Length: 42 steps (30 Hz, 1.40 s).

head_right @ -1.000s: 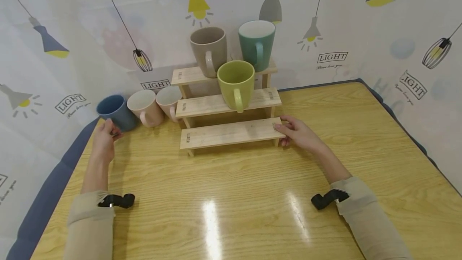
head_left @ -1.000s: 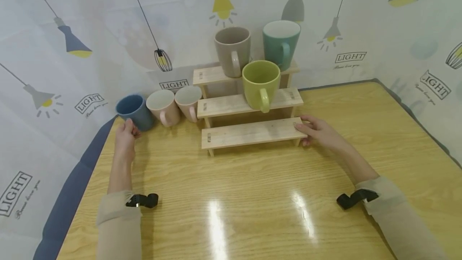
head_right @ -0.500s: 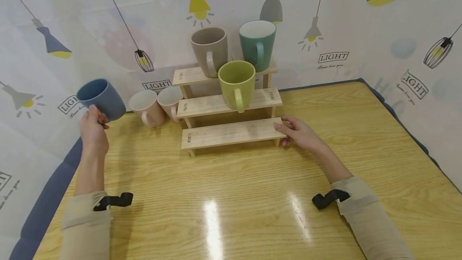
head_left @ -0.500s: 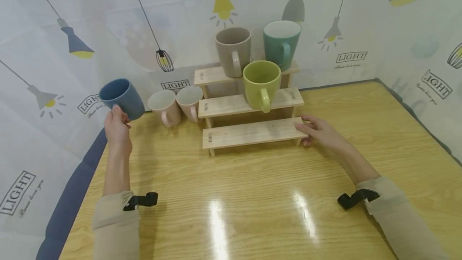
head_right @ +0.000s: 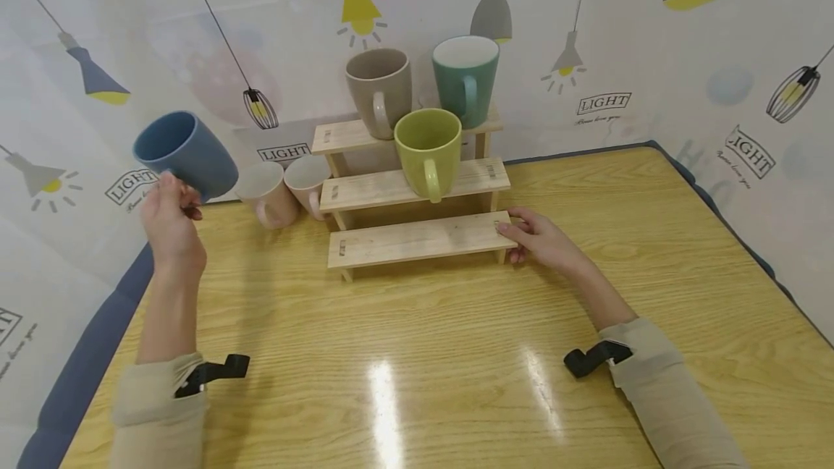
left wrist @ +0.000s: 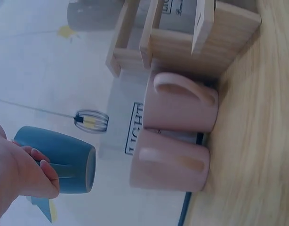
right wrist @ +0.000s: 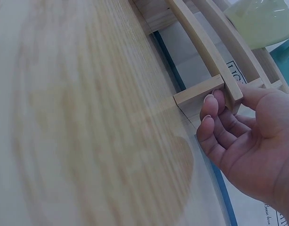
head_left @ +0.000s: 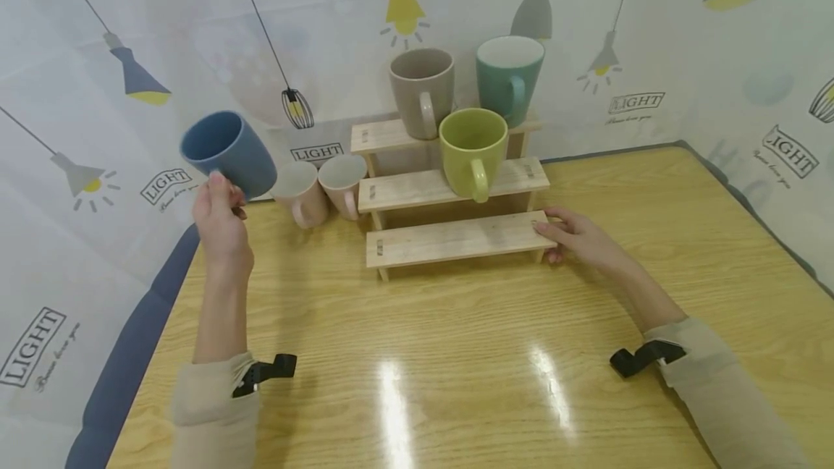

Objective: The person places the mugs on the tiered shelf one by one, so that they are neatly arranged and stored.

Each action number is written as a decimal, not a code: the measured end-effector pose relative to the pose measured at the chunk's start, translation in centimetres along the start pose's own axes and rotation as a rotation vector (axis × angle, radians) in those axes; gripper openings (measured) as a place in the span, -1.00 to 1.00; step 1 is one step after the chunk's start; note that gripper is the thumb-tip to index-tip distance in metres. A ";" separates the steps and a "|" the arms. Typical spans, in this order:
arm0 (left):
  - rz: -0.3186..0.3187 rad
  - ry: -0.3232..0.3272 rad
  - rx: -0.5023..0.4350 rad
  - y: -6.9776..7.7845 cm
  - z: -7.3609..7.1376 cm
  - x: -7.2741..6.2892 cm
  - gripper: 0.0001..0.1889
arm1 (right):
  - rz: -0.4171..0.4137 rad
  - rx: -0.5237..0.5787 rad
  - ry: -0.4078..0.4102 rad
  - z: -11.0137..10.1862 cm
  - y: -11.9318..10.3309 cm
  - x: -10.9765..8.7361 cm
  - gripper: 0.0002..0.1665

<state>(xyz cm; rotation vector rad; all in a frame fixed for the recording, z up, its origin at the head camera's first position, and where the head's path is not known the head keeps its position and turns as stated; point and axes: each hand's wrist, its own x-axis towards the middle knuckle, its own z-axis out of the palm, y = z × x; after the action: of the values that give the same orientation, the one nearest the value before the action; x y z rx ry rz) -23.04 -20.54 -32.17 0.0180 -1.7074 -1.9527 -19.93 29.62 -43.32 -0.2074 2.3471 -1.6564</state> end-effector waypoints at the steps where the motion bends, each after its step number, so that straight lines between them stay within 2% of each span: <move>1: 0.006 -0.007 -0.005 0.2 0.3 -0.3 -0.65 | -0.001 0.001 0.000 0.0 0.0 0.0 -0.08; 9: 0.036 -0.080 -0.020 1.3 2.7 -2.5 -0.65 | -0.005 0.005 -0.002 -0.1 0.0 0.1 -0.07; 17: 0.018 -0.127 -0.041 1.8 4.7 -4.4 -0.66 | -0.012 -0.006 -0.007 0.0 -0.1 0.0 -0.09; 30: -0.019 -0.234 -0.066 1.3 6.9 -6.6 -0.69 | -0.009 -0.003 -0.006 0.0 -0.3 -0.2 -0.09; 42: -0.030 -0.282 0.008 0.3 8.9 -7.8 -0.68 | -0.015 -0.012 -0.006 -0.1 -0.2 -0.2 -0.09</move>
<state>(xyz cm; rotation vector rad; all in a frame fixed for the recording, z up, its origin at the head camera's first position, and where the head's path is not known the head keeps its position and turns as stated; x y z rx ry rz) -19.34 -9.30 -32.74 -0.2405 -1.9007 -2.0476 -19.78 29.65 -43.06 -0.2319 2.3578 -1.6459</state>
